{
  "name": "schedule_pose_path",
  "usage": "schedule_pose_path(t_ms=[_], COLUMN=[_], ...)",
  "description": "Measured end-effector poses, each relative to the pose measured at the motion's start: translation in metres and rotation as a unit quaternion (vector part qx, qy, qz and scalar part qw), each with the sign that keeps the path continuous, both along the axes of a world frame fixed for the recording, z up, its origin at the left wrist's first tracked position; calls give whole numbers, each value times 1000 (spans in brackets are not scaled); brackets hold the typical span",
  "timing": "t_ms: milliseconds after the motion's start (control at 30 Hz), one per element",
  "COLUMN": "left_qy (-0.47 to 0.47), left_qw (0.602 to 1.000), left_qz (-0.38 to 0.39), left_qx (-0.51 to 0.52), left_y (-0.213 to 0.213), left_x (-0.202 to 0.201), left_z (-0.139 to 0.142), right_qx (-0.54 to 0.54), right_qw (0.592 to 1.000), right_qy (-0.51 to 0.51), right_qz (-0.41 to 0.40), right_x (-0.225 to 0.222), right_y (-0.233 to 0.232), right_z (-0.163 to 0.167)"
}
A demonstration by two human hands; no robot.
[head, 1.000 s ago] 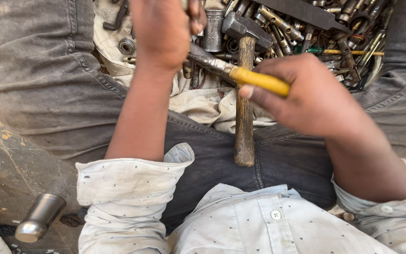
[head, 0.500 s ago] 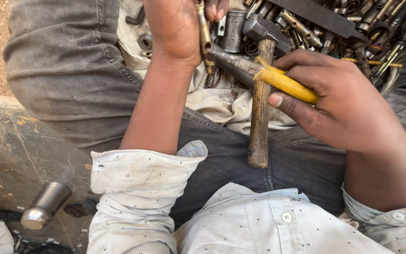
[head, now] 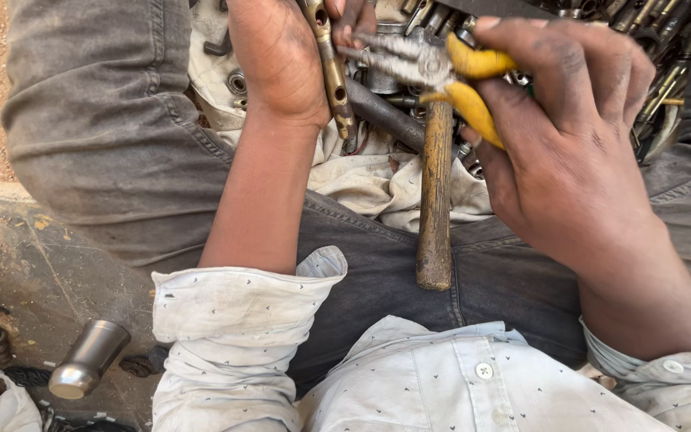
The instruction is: The person sits on the ground with a pile of used metal parts on a cloth and disassembles them one at a time. They pull a fitting off a metal tube by hand, grip parts with pliers, and strike components with a hammer to separate pieces, setting parts back on the pile.
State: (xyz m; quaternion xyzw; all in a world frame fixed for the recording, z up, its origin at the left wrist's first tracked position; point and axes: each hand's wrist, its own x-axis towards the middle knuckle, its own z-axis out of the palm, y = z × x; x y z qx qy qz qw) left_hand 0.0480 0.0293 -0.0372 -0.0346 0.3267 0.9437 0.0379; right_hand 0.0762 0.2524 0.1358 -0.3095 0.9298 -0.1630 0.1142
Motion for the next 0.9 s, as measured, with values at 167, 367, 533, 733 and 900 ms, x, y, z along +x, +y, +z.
schedule_pose_path(t_ms=[167,367,533,733,900], left_qy=[-91,-34,-23,-16,13], left_qw=[994,997,999,1000,995], left_qz=[12,14,11,-4,-39], left_qx=[-57,-71,-42,-2,-91], left_y=[3,7,8,11,8], left_x=[5,5,7,5,3], left_z=[2,-9,-16,-13,4], right_qx=[19,37,36,12,-3], right_qw=[998,998,997,999,999], right_qy=[52,55,61,34,36], right_qz=[-1,16,17,15,24], right_x=[3,4,3,-1,-6], right_y=[11,15,13,10,3], right_z=[-18,-21,-16,-14,-10])
